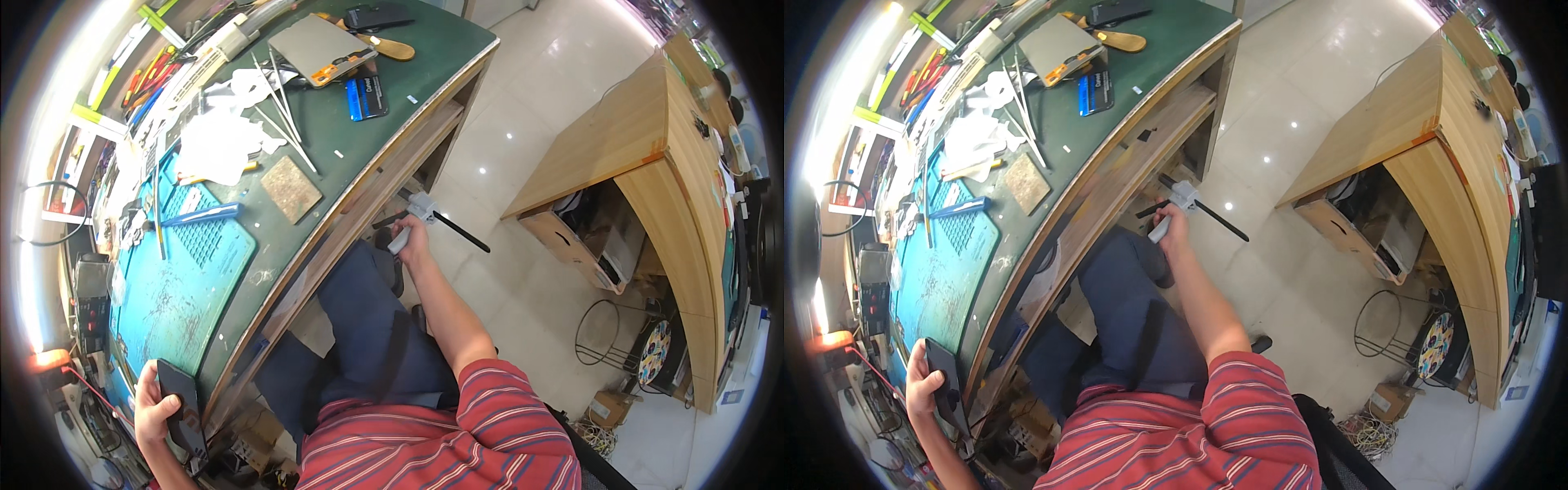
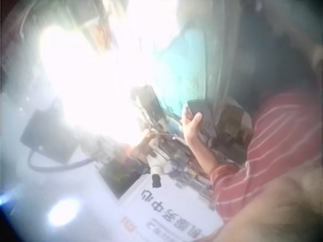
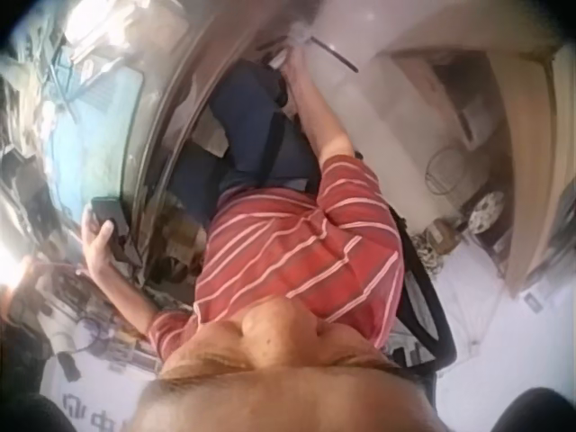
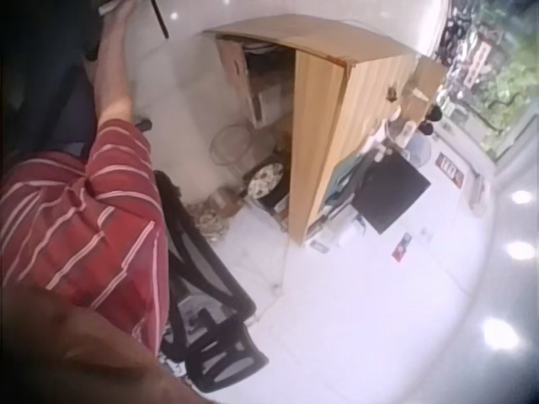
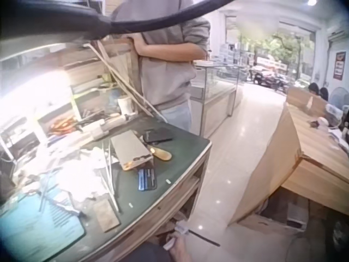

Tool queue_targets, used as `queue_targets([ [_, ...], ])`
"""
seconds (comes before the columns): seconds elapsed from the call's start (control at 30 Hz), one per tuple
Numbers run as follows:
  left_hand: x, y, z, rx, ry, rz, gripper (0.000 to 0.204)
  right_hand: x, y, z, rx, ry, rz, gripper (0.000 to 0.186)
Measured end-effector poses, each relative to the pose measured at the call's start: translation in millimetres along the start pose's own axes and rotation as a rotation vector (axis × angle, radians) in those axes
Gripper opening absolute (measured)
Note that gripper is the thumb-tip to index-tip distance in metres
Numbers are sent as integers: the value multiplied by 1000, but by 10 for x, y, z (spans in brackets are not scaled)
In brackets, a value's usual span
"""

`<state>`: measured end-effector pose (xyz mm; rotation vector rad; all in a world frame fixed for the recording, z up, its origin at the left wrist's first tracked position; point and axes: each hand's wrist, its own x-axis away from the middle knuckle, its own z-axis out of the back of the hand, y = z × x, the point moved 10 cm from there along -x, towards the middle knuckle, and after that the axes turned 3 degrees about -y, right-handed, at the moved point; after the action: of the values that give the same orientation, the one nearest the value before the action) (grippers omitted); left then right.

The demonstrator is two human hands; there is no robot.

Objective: The person removes a protective film from a black smartphone back cover, applies adhesive along the edges, wipes the surface, and then reattaches internal components to the phone's chassis using a screwdriver. The person works at a cluttered electronics repair bench.

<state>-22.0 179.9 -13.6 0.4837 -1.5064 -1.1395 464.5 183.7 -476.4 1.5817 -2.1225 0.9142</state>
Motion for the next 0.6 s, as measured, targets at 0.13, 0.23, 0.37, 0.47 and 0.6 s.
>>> queue_targets([
  [0.13, -94, 98, -84, 6, -54, -28, 61, -11, 48, 18, -170, -32, -235, 47],
  [0.23, -29, 44, -85, 46, -55, -26, 60, 687, -99, -227, -292, -321, -331, 48],
  [0.37, -48, 2, -120, 80, -125, -18, 56, 1757, -611, -6, -265, -521, -340, 58],
  [0.47, -56, 63, -191, 50, -164, -23, 56, 2527, -977, 141, -185, -535, -319, 61],
  [0.6, -74, 54, -179, 27, -207, -16, 59, 3133, -1171, -183, -18, -651, -335, 66],
])
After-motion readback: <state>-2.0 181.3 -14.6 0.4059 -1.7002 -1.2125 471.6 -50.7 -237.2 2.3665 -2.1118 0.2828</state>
